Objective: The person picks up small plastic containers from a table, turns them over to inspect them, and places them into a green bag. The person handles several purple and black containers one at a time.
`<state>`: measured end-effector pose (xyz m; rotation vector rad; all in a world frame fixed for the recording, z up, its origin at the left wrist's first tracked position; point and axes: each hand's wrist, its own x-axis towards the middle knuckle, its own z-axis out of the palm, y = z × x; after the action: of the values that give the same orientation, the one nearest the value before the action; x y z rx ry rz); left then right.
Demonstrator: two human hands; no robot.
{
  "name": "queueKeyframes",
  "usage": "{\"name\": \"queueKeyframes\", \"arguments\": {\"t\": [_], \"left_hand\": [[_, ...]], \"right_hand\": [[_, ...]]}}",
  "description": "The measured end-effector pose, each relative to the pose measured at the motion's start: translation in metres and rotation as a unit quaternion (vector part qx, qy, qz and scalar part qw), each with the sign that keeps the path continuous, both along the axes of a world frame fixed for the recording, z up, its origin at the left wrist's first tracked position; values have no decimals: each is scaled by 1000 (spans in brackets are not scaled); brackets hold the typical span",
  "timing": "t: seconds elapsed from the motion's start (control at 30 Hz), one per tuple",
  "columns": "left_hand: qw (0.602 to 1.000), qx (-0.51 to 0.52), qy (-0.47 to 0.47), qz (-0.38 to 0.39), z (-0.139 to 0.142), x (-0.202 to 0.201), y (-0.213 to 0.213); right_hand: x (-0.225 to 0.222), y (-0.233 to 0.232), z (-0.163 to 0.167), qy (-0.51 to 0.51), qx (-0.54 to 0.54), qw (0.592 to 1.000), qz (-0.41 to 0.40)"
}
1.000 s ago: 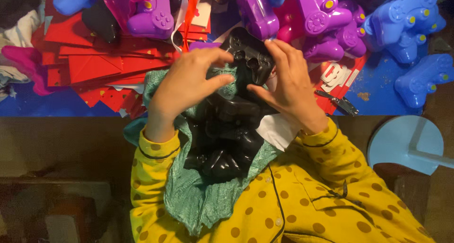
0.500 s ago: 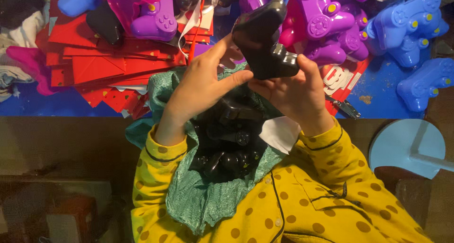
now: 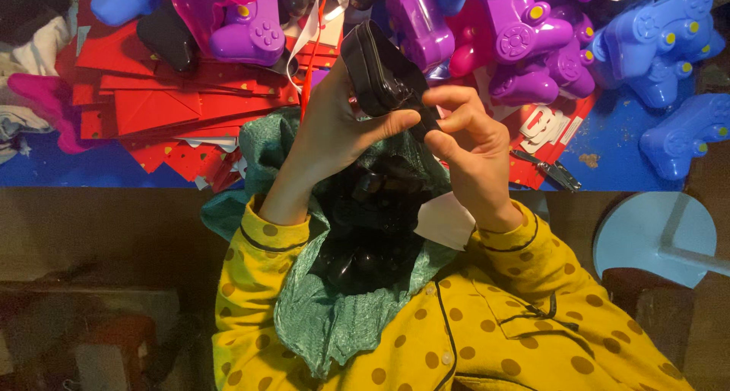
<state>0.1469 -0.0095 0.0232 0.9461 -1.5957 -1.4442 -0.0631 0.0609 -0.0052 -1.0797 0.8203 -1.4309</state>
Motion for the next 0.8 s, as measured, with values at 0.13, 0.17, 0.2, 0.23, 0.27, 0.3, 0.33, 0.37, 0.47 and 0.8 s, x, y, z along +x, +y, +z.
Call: {"name": "queueKeyframes", "arguments": {"t": [0.13,0.17,0.2,0.23,0.27,0.3,0.33,0.37,0.47,0.8], "left_hand": [[999,-26,-9,24,-1,-9,0],[999,-23,-4,27,-1,-10,0],[999,-20,1,29,-1,-11,-1],[999,-17,6,30,-1,-11,-1],[1000,-18,15,16,0,-9,-2],[1000,-21,23,3,1,-6,-3],[999,-22,32,-8,1,-3,-5],[1000,-26,16,-3,1,-2,-5],[998,-57,-23,7,0,-3,-7],[991,-113,-60,36,6,-11,1]], "right_hand": [[-3,-1,-9,-120,55,991,14],[-4,-2,-9,-156,69,985,21],[-4,-3,-9,-124,47,991,14],[-4,-4,-7,-93,25,995,7],[-5,-6,-3,-60,2,998,0],[-6,-8,1,20,-28,999,-4],[-9,-11,8,101,-57,993,-6],[-12,-13,15,181,-83,980,-8],[-16,-17,38,345,-142,926,-63],[-1,-32,57,260,-181,948,19]]}}
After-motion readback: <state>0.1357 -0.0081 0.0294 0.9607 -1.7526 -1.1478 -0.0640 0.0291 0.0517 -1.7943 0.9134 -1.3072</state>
